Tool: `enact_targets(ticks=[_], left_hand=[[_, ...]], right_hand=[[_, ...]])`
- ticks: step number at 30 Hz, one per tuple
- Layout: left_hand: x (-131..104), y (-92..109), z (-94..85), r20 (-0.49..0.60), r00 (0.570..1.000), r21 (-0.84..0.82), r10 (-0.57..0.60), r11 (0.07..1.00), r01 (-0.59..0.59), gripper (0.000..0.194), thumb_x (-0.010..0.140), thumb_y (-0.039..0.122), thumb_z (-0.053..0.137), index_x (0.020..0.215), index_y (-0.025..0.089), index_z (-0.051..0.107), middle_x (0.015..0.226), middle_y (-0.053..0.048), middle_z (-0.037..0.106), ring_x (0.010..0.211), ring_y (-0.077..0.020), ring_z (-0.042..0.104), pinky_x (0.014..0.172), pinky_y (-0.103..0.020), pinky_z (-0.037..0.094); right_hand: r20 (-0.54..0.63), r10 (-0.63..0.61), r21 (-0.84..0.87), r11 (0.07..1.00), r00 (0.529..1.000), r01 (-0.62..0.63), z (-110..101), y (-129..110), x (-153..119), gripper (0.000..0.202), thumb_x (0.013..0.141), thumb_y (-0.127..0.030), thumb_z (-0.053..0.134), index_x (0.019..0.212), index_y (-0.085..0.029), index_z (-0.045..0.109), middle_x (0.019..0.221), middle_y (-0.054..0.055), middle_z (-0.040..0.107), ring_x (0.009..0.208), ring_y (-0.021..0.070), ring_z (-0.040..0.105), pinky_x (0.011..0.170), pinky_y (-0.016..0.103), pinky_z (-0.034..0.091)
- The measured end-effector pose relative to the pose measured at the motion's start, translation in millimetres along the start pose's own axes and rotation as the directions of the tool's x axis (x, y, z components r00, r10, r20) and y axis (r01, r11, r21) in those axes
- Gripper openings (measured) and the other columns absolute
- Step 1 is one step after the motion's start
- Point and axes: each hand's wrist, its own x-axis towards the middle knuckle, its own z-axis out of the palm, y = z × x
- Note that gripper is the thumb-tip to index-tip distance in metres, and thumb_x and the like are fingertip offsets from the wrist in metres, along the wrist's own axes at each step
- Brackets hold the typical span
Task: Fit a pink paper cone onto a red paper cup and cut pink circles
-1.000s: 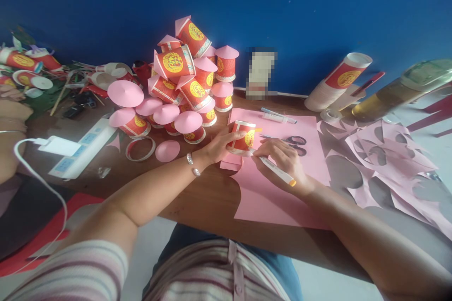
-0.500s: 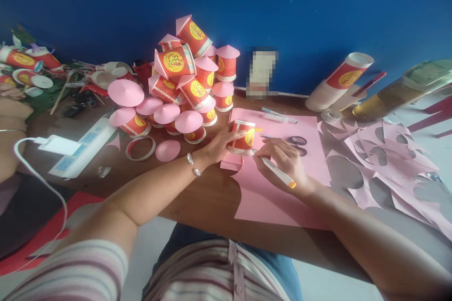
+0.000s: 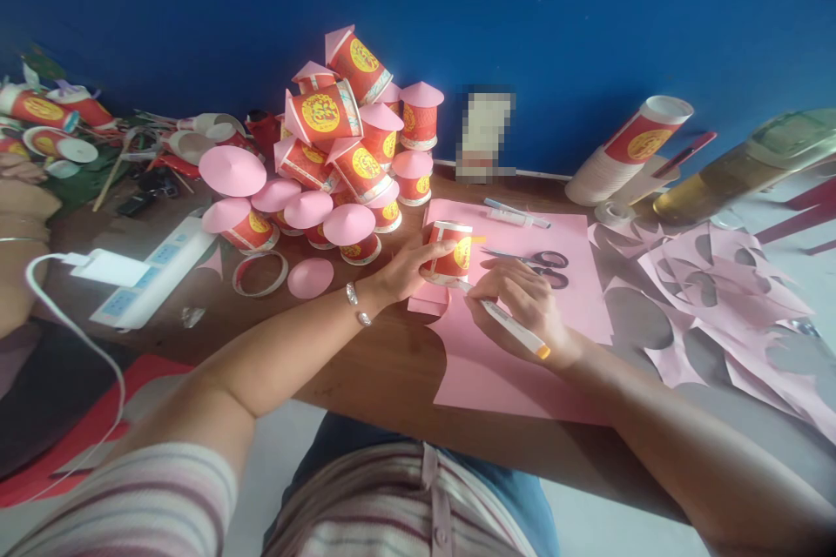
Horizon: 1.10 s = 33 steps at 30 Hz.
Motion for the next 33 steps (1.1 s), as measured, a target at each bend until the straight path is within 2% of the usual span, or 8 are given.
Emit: enact_targets(ticks=[8, 21, 27, 33], left_hand=[[0.3, 0.0, -0.6, -0.02, 0.999, -0.033, -0.028, 0.999, 0.027, 0.041, 0.091, 0.041, 0.071, 0.125, 0.017, 0.071, 0.109, -0.01, 0.075, 0.108, -0.0297, 0.07, 0.087, -0.042, 0.062], [1.1, -0.8, 0.1, -0.044, 0.999, -0.018, 0.005, 1.0, -0.006, 0.039, 0.09, 0.039, 0.073, 0.12, 0.015, 0.071, 0.105, -0.01, 0.076, 0.102, -0.0278, 0.072, 0.086, -0.038, 0.059], [1.4, -0.9, 0.1, -0.021, 1.0, -0.017, 0.017, 1.0, -0.017, 0.034, 0.091, 0.038, 0.072, 0.118, 0.016, 0.072, 0.109, -0.01, 0.076, 0.106, -0.0277, 0.071, 0.09, -0.038, 0.058], [2.8, -2.5, -0.7, -0.019, 1.0, -0.03, -0.005, 1.0, 0.005, 0.043, 0.089, 0.039, 0.074, 0.126, 0.018, 0.07, 0.123, -0.012, 0.075, 0.117, -0.0305, 0.069, 0.092, -0.039, 0.058]], right_hand=[[-0.009, 0.009, -0.037, 0.999, 1.0, -0.009, 0.6, 2.3, -2.5, 0.024, 0.085, -0.005, 0.069, 0.09, -0.025, 0.056, 0.072, -0.004, 0.067, 0.067, 0.0171, 0.067, 0.08, 0.039, 0.063], [-0.009, 0.01, -0.049, 0.999, 1.0, -0.01, 0.3, 0.9, 1.2, 0.023, 0.085, -0.003, 0.066, 0.088, -0.024, 0.056, 0.07, -0.004, 0.066, 0.065, 0.0157, 0.066, 0.076, 0.036, 0.062], [-0.017, 0.01, -0.061, 0.998, 1.0, -0.011, 0.4, 1.6, 1.6, 0.023, 0.084, -0.003, 0.066, 0.088, -0.024, 0.057, 0.069, -0.003, 0.066, 0.066, 0.0175, 0.067, 0.076, 0.037, 0.062], [-0.015, 0.014, -0.056, 0.998, 1.0, -0.015, -0.2, 1.5, 2.8, 0.024, 0.086, -0.003, 0.065, 0.09, -0.025, 0.057, 0.07, -0.003, 0.065, 0.064, 0.0165, 0.066, 0.075, 0.036, 0.061]])
